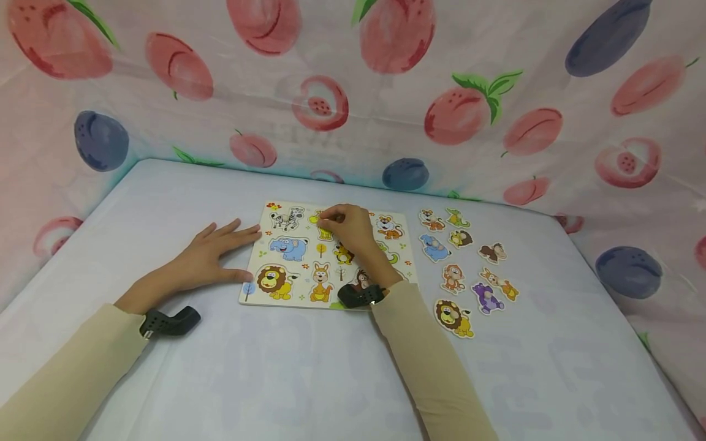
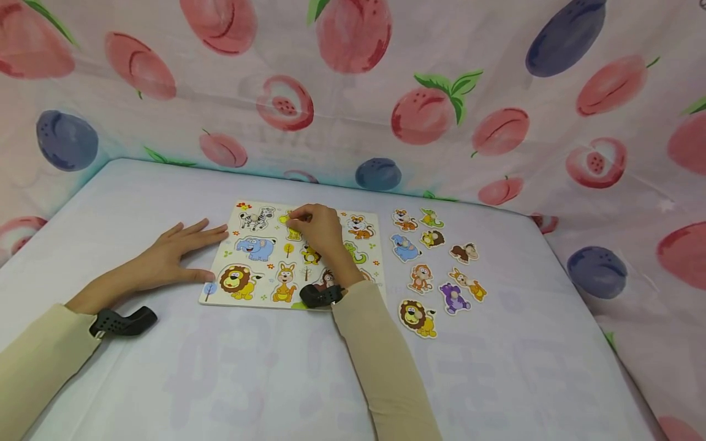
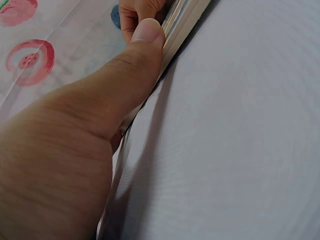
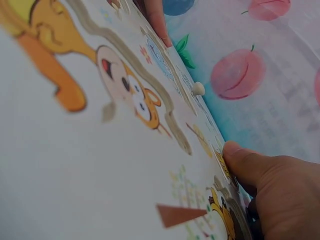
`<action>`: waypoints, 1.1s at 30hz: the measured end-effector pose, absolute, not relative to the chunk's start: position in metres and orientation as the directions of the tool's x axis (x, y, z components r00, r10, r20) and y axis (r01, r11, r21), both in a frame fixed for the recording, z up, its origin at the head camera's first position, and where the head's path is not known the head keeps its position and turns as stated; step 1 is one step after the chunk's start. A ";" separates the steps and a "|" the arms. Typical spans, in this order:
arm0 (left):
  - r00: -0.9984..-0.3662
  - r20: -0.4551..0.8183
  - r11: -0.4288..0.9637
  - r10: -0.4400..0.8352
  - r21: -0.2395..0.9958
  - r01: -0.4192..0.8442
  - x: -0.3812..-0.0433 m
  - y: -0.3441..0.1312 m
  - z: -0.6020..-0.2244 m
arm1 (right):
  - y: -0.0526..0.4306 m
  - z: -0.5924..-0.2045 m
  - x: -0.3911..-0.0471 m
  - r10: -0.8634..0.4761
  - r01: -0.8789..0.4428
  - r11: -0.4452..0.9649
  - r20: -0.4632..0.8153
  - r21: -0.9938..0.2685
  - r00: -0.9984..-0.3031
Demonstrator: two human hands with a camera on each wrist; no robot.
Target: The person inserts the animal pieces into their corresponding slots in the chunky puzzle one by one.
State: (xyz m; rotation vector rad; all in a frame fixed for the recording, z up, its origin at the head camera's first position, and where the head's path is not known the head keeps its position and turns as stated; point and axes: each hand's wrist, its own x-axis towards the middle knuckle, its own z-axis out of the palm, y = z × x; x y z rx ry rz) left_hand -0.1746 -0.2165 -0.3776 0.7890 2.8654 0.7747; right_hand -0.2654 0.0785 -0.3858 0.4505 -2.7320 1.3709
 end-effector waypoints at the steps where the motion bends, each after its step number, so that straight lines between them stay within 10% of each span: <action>1: -0.865 0.065 0.741 0.497 0.487 0.462 -0.175 -0.217 -0.378 | 0.079 -0.386 -0.265 -0.237 -0.280 0.564 0.173 -0.777 -0.956; 33: -0.865 0.058 0.744 0.499 0.482 0.462 -0.174 -0.217 -0.376 | 0.090 -0.381 -0.263 -0.322 -0.241 0.482 0.085 -0.843 -0.943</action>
